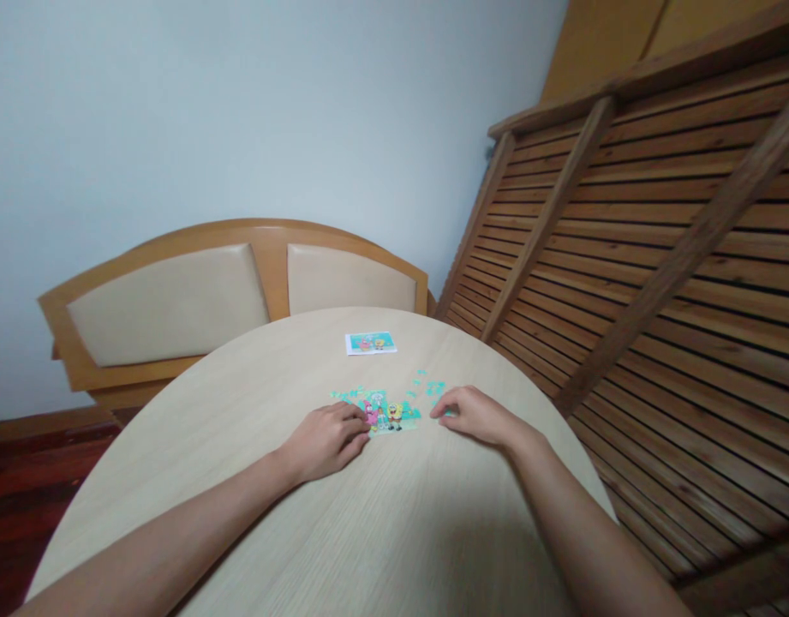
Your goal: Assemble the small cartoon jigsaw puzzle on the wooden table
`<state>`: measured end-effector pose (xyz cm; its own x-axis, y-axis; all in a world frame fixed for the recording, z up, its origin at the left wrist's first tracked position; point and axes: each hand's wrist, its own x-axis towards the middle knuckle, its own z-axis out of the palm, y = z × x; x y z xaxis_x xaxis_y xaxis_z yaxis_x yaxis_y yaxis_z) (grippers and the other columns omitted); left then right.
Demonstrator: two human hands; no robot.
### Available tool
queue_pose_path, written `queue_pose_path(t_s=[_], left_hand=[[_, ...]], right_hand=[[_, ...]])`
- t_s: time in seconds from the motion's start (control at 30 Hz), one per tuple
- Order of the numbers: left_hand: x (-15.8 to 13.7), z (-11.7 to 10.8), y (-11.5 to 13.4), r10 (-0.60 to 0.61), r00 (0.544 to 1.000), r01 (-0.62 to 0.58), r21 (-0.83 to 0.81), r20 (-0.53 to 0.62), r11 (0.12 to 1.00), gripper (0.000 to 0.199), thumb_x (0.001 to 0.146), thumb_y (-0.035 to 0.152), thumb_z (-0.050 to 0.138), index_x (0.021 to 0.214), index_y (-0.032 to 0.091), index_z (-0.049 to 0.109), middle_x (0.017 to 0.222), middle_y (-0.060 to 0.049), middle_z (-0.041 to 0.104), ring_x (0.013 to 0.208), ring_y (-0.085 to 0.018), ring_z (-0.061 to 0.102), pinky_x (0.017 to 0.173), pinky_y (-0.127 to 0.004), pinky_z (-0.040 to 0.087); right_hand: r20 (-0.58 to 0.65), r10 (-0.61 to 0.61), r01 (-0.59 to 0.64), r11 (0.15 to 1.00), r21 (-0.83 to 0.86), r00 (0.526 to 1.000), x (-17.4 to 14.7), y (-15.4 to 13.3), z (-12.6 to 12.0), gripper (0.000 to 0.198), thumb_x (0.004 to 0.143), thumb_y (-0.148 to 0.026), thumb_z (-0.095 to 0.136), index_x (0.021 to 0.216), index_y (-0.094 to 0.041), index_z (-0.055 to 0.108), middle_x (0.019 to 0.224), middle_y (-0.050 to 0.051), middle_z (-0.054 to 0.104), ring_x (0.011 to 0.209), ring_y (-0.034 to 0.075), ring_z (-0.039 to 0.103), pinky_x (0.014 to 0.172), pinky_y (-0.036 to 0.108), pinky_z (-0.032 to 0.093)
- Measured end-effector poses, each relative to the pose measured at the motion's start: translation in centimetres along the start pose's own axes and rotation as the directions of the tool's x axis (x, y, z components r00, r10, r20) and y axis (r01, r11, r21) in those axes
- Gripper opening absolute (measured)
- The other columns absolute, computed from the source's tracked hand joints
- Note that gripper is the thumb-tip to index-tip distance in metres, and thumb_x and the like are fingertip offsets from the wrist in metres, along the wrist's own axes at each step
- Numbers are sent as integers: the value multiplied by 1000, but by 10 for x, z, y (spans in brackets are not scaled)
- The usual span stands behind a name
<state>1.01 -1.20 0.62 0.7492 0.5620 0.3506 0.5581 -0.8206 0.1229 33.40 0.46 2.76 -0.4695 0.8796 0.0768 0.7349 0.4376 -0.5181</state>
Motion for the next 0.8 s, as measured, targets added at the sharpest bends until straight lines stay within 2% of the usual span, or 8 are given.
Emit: queue_pose_path(t_s=[0.2,0.4,0.57,0.8], left_hand=[[-2,4,-4,18,1000,-18,-9,0,1000,29,100,30,46,117,21,68,115,-10,66,107,-23,63,95,-36,52],[-1,3,-5,23,999,-23,-15,25,1000,28,100,29,47,116,21,67,115,-9,66,107,-24,63,95,-38,52],[-1,4,-4,36,999,-35,-13,36,999,28,101,30,45,114,21,68,118,-8,66,108,-23,63,95,-38,52],[-1,3,-4,45,999,-45,-11,26,999,29,101,30,46,117,21,68,118,-9,67,106,-22,64,94,-36,53]], right_hand=[[36,-16,14,999,49,999,-3,-11,1,28,74,-13,60,94,-19,79,96,5,78,89,21,70,84,30,51],[55,6,-13,992,127,998,0,-11,7,38,73,-8,54,102,-15,76,94,7,77,81,18,70,74,25,52],[25,-21,19,996,84,999,0,-7,9,37,72,-12,61,106,-15,75,98,7,75,82,18,66,76,27,50],[55,19,-25,993,114,998,-2,-10,10,35,72,-16,64,105,-15,73,85,4,71,74,16,62,68,24,46]])
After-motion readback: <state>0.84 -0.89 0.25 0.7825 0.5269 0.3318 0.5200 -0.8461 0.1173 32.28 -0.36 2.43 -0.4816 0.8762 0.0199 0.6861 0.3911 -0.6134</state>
